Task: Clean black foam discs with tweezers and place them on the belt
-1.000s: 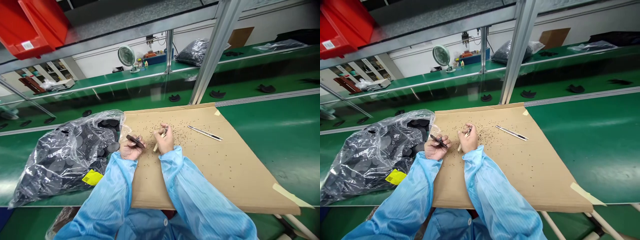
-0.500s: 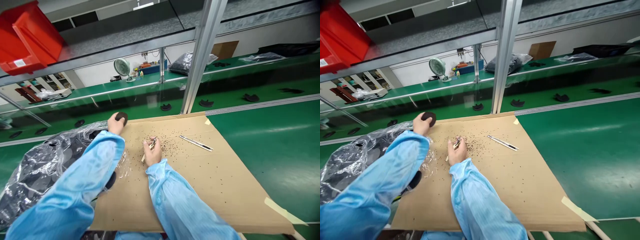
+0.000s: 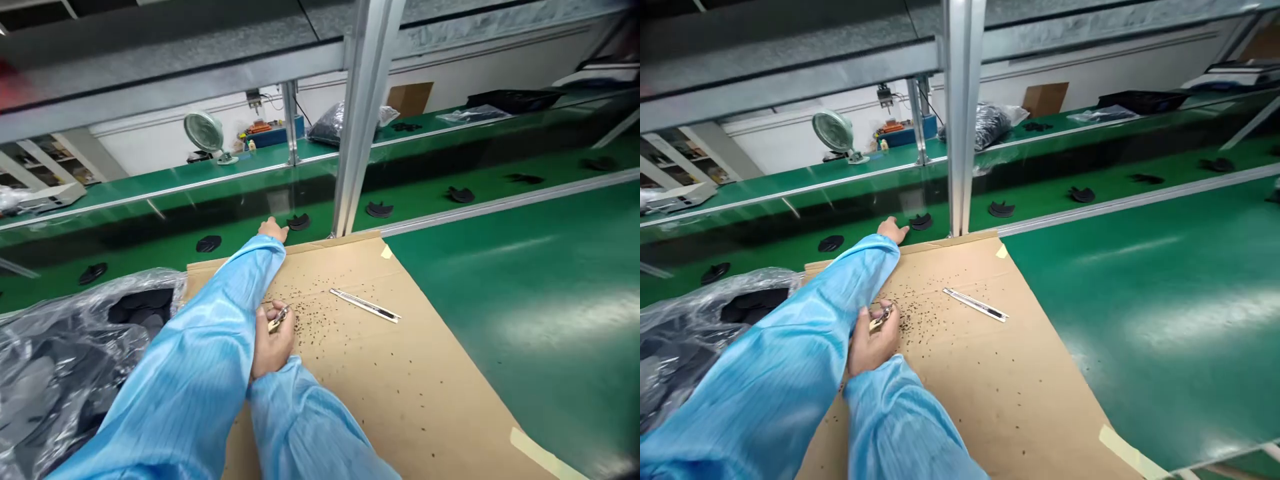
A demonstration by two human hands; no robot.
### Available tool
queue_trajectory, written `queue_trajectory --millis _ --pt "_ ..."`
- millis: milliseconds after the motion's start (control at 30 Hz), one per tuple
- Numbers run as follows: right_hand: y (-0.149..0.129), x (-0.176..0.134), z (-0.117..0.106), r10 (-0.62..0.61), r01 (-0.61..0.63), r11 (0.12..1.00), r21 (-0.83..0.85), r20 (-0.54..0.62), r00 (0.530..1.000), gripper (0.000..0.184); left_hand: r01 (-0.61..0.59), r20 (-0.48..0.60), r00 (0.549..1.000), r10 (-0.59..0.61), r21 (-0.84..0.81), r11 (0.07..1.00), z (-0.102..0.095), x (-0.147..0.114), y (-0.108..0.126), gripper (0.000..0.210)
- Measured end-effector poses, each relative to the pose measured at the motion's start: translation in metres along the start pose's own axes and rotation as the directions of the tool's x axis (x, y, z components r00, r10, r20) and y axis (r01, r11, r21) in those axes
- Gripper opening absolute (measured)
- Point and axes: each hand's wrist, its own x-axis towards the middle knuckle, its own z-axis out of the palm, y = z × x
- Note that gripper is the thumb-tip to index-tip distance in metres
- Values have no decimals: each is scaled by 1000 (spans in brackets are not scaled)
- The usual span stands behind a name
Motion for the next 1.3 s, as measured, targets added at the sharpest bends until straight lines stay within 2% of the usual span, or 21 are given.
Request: queue_trajectory --millis 133,267,367,500,600,733,833,900,1000,1167,1300 --pt "21 12 -1 58 -58 998 10 -3 998 32 31 -15 999 -30 38 999 30 14 28 78" --pt "25 17 -2 73 -73 997 9 -9 997 30 -88 -114 991 76 -105 991 37 19 35 73" --pt "13 13 -2 26 -26 999 -36 1 1000 30 -126 -190 978 87 -202 971 25 15 32 67" --pt "-7 4 -2 -35 40 986 -160 36 999 35 -132 -242 969 43 -364 922 -12 -6 14 35" --pt "-14 -1 0 -73 91 971 -221 88 993 51 -148 -266 964 -25 -611 778 -51 -41 -12 25" --pt "-15 -3 3 -109 151 958 -246 177 978 70 -188 -283 952 -117 -842 505 -101 -115 -60 23" --pt "-16 -2 2 -101 152 955 -253 201 974 77 -115 -163 973 -164 -955 272 -120 -178 -101 21" --pt "-16 0 -1 -108 166 951 -261 224 969 75 -60 -86 981 -174 -987 148 -121 -213 -126 21" --pt "-13 2 -5 -160 248 930 -273 307 938 60 17 10 986 -167 -999 37 -109 -245 -157 22" --pt "-11 0 -11 -328 459 859 -228 442 835 44 110 137 973 -186 -983 -149 -88 -254 -178 28" --pt "-21 -3 -17 -427 631 740 -231 563 707 42 160 194 968 -156 -965 -208 -87 -251 -179 24"
